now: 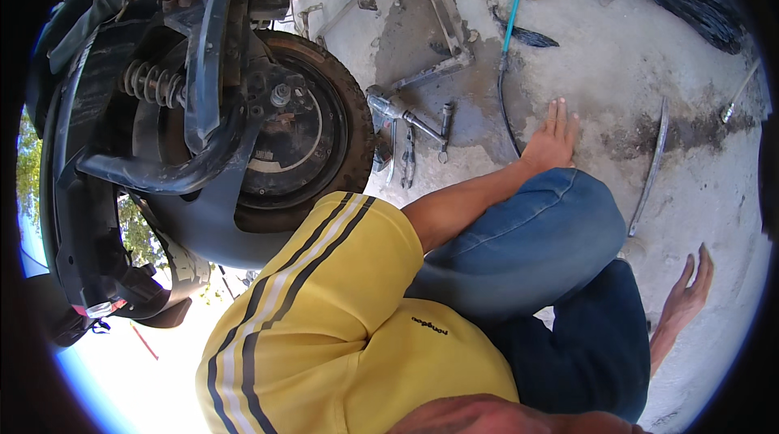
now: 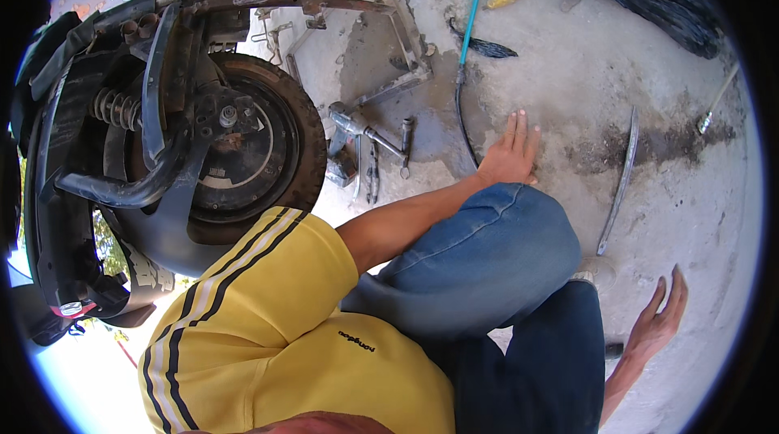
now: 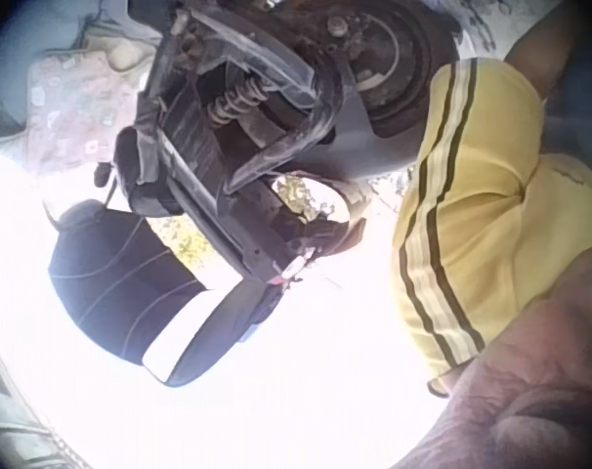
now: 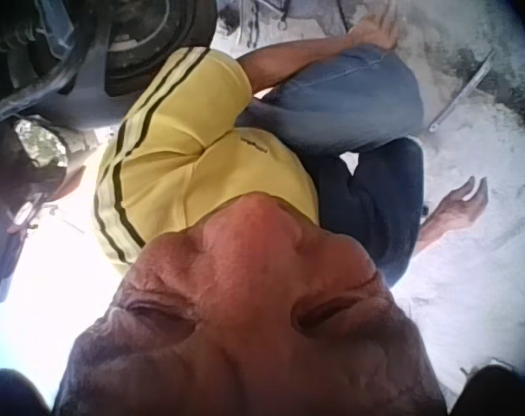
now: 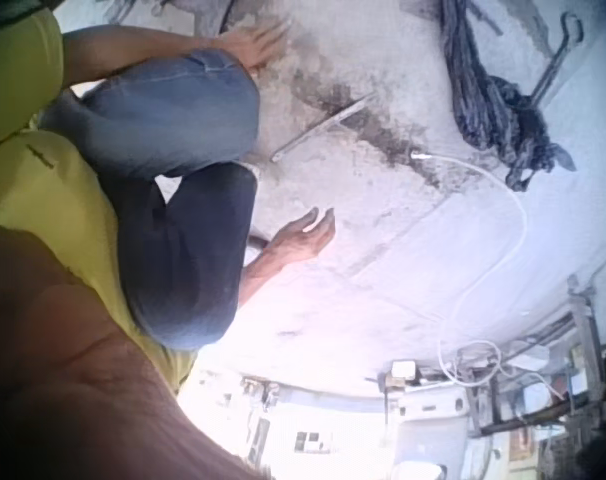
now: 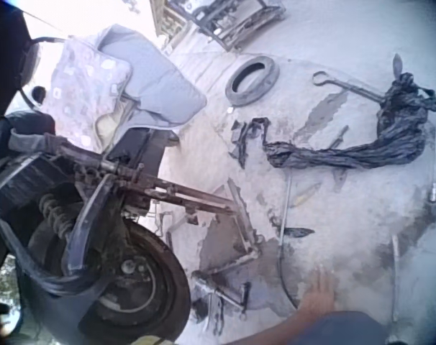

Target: The person uses a cordless impact wrench and hand tools to remove and adjust components on the rear wheel and brake assembly of a motorcycle. They remove bolts, manipulate brake parts, and reattach components while seated on the ground.

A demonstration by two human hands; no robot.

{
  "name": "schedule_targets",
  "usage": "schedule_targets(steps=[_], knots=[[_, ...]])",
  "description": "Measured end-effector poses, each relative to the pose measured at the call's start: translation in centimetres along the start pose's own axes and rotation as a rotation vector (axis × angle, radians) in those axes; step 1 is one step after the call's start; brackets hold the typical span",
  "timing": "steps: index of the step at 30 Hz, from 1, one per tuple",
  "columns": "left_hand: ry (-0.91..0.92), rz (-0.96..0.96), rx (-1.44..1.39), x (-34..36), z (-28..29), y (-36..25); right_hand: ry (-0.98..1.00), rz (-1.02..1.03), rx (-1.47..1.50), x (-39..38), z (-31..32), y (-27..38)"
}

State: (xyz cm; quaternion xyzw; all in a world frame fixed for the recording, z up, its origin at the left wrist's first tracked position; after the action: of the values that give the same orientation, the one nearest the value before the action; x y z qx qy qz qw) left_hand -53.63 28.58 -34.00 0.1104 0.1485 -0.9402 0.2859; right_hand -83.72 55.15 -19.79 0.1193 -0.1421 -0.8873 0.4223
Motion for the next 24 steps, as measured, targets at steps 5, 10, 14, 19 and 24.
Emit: schedule_targets(steps=[5, 10, 14, 19, 24], knots=[[0.037, 0.054, -0.122, 0.3, 0.6, 2.8, 0.037, 0.360, -0.026, 20.0, -5.3, 4.9], [-0.339, 0.370, -0.414, -2.7, 11.3, 8.6, 0.063, 0.419, -0.228, 26.0, -14.5, 3.9], [-0.711, 0.726, -0.704, -10.3, 21.7, 9.5, -0.168, 0.508, -0.191, 25.0, -16.5, 4.6], [-1.319, 0.851, -0.630, -18.2, 31.2, 5.9, -0.145, 0.525, -0.178, 24.8, -15.8, 5.8], [-1.035, 1.031, -0.587, -17.1, 35.2, 7.5, -0.066, 0.481, -0.241, 24.6, -16.1, 5.6]])
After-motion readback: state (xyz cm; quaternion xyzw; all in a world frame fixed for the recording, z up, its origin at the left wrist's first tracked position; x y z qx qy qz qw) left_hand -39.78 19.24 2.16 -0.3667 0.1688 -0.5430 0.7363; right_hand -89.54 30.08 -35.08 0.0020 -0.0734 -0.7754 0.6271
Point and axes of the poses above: each hand's wrist, its own x-axis towards the middle knuckle, its own z-axis out of the back of the hand, y = z × x, the point moved 6 cm from there along x, towards the middle knuckle, and after that the axes turned 1 degree about y, right-handed, at the moved point
